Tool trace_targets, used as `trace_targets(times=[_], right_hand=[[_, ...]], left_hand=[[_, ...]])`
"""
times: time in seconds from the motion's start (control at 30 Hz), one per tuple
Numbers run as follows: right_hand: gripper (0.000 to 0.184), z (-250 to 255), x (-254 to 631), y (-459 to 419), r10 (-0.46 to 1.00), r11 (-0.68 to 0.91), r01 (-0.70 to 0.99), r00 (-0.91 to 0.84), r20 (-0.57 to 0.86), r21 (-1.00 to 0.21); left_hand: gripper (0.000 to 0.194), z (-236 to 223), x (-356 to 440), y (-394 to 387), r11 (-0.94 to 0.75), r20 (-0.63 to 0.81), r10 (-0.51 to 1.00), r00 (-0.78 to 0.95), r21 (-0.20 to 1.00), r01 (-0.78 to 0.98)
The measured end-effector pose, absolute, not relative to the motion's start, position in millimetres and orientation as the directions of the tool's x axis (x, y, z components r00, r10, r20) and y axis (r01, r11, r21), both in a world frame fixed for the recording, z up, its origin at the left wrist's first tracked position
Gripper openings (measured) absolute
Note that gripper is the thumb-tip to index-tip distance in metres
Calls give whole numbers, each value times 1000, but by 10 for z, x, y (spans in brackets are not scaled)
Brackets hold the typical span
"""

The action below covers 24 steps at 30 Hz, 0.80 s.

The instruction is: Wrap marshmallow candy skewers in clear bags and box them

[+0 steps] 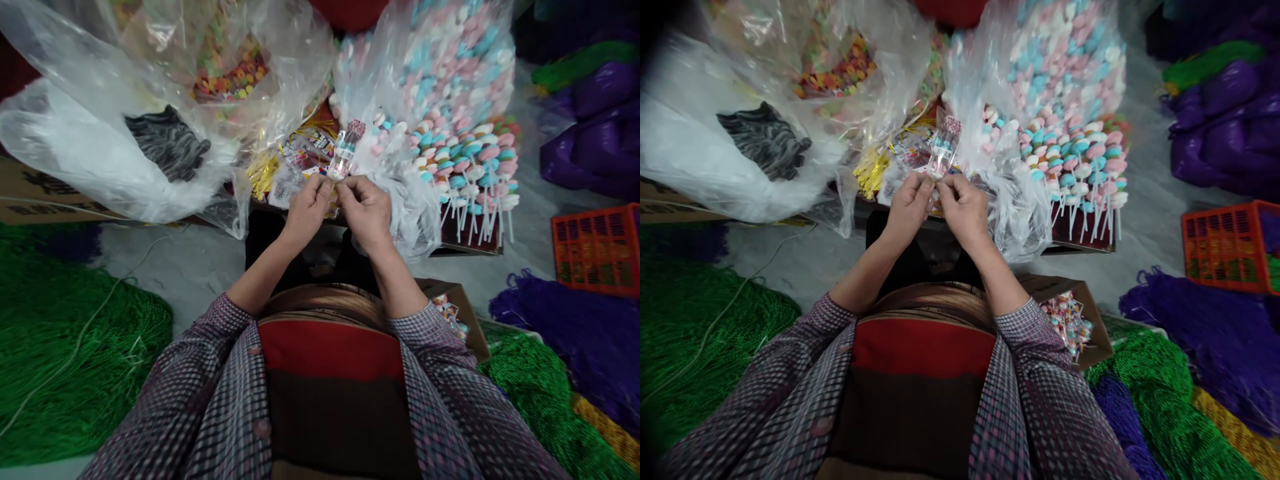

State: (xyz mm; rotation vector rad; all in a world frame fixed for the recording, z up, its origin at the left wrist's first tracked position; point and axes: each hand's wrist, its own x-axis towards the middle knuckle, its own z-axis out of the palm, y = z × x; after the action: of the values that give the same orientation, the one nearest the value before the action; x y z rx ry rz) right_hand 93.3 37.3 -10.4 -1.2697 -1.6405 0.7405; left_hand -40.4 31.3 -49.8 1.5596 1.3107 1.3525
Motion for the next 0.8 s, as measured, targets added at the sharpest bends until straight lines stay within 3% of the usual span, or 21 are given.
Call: trace_targets(times=[0.17, 0.3, 0.43, 0.57, 0.67, 0.8], right_hand=[[20, -1, 968, 375, 998, 57, 121, -47, 52, -991], [22, 109, 936, 298, 989, -14, 25, -144, -18, -1000], [20, 119, 893, 239, 985, 60, 99, -167, 43, -993], [21, 78, 899, 230, 976, 211, 239, -101, 192, -948], [23, 57, 924, 251, 957, 287, 314, -127, 260, -905], [19, 35, 1021, 359, 949, 314, 343, -130, 286, -885]], left_hand=[[38, -447, -478, 271, -374, 364, 926, 104, 839, 396], [33, -423, -502, 315, -368, 372, 926, 59, 858, 358], [34, -331, -488, 345, -167, 167, 986, -18, 986, 17], [38, -134, -531, 317, 6, 1, 999, 32, 979, -204], [22, 8, -606, 264, -60, 65, 998, 20, 980, -190], [8, 128, -762, 190, -198, 197, 980, 11, 980, 12]])
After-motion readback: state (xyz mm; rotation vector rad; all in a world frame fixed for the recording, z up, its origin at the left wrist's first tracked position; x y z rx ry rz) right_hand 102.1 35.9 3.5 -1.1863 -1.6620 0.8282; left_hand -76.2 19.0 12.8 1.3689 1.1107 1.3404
